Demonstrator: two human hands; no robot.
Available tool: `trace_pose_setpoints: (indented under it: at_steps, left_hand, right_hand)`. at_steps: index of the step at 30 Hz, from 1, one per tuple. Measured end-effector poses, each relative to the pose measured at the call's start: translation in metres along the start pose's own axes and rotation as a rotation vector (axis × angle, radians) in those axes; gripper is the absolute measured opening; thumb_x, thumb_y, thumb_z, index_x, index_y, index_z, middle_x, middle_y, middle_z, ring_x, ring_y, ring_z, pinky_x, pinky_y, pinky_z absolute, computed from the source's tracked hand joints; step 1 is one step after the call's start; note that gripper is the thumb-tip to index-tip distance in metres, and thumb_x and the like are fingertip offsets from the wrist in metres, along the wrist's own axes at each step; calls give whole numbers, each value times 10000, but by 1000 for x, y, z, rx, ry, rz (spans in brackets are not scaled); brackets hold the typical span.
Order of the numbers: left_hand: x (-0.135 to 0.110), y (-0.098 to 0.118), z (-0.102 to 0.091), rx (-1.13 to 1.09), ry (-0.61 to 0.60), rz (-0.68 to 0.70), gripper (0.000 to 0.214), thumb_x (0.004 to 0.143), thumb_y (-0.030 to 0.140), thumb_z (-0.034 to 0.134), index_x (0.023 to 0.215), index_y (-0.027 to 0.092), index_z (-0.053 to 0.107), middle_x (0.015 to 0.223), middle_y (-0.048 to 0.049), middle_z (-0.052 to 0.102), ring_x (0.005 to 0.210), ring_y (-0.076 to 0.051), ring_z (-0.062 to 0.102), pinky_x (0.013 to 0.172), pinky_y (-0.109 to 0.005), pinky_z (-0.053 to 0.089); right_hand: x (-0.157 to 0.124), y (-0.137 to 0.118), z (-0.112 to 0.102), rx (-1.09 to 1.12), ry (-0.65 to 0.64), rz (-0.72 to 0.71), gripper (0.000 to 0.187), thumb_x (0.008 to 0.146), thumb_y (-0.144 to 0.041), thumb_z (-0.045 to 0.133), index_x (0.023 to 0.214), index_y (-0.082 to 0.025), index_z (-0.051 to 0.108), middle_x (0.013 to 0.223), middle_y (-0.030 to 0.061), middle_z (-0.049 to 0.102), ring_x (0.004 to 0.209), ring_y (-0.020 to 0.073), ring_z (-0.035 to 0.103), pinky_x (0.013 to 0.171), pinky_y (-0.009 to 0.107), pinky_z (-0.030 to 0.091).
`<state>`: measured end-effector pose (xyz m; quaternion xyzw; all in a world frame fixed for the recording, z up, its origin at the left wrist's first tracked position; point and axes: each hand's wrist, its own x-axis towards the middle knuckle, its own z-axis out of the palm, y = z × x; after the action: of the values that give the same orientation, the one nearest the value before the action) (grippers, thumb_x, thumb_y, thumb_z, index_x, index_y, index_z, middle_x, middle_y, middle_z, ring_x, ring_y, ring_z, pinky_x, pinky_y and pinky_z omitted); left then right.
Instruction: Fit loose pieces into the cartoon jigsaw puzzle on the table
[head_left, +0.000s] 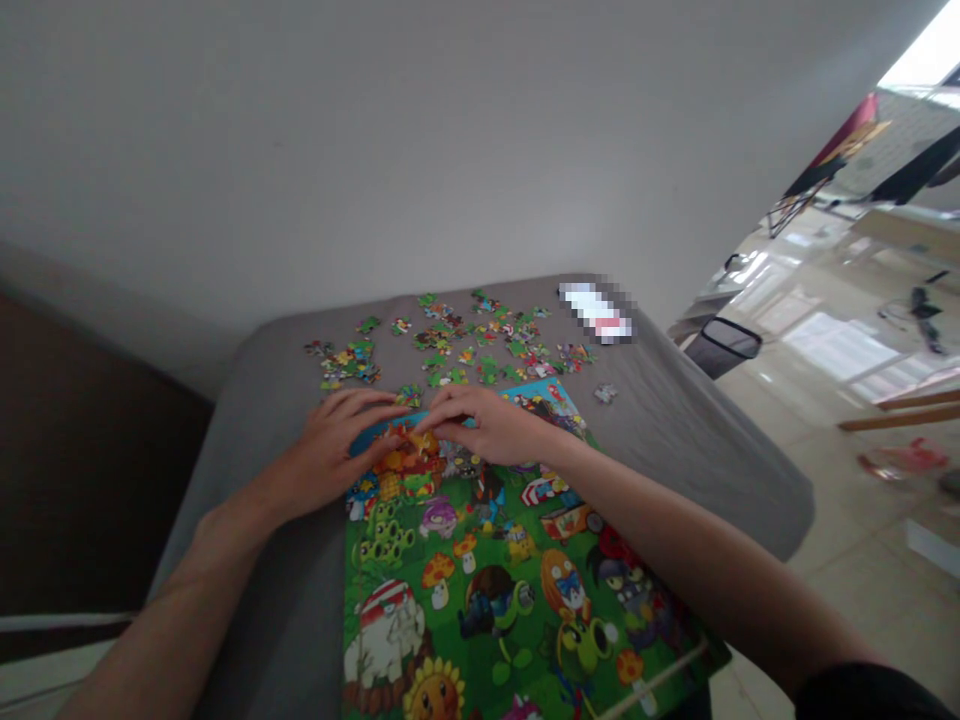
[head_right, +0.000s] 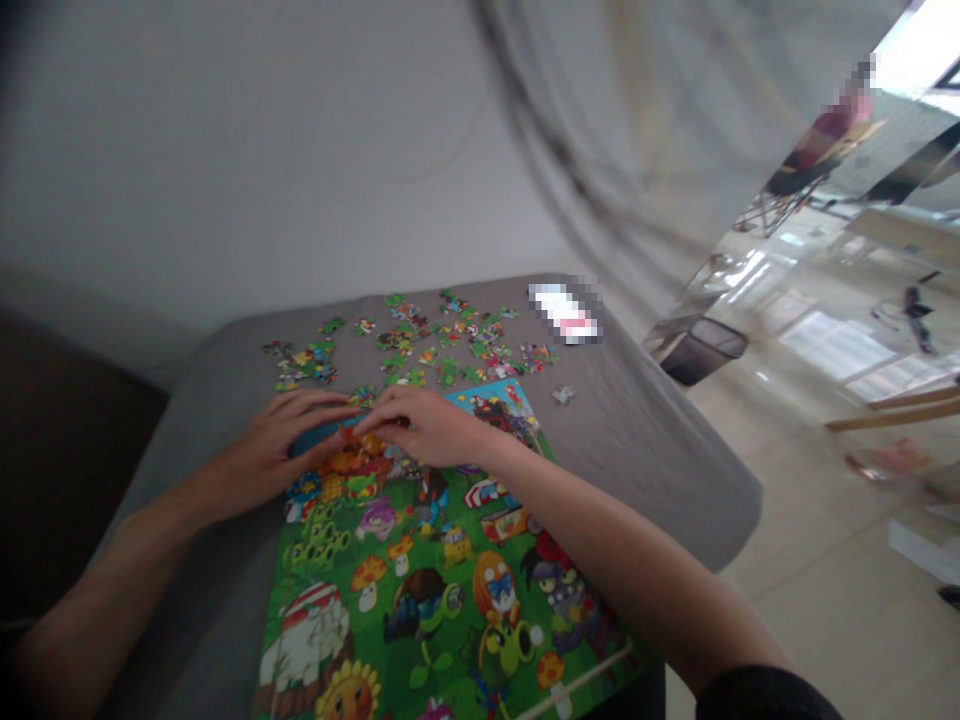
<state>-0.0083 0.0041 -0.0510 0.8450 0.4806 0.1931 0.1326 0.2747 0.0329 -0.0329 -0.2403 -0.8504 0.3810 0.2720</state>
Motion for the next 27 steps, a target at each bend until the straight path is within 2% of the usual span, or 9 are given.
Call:
trace_pose_setpoints:
  at_steps: [3,6,14,17,21,27]
  left_hand:
    - [-4,-6,3,21,-35,-46,739,1029,891,380,1433,390,743,1521,-85,685,1478,-386,543,1268,-689,379]
    - [-5,-10,3,29,-64,-46,757,1027,899,365,1458,394,729,1560,-90,659,1506,-396,512,1279,-705,347]
    - [-10,-11,1,100,-134,-120,689,1035,861,423,1505,434,692,1684,-86,541,1574,-462,390,1249,-735,341]
    - [-11,-13,0,109,-116,-111,620,1065,799,441,1506,440,688,1690,-71,534,1582,-448,376,1259,-713,331]
    - [-11,-18,1,108,-75,-113,586,1109,736,369,1491,436,697,1661,-61,567,1566,-415,403,1245,-668,360]
    - [-10,-21,3,122,-40,-114,562,1121,689,370,1487,422,703,1634,-65,592,1534,-390,441,1235,-628,380]
  right_hand:
    - [-4,4,-4,12,20,76,262,1063,-98,647,1220,-201,830,1130,52,826,994,154,738,950,333,597]
    - [-4,2,4,55,43,116,254,1059,-132,669,1256,-190,819,1157,63,851,990,160,766,927,331,614]
    - [6,-11,36,60,-39,36,194,1049,-125,711,1204,-164,821,1166,78,840,1056,164,771,970,325,607]
    - [10,-7,41,14,0,-7,157,1038,-109,726,1154,-163,818,1171,86,822,1108,171,759,1015,340,599]
    - [14,-1,46,-37,60,-45,141,1042,-87,705,1084,-171,810,1168,86,813,1156,183,743,1061,368,593]
    - [18,-1,54,-91,45,-74,162,1050,-72,681,1073,-169,809,1198,90,791,1186,179,730,1095,369,587]
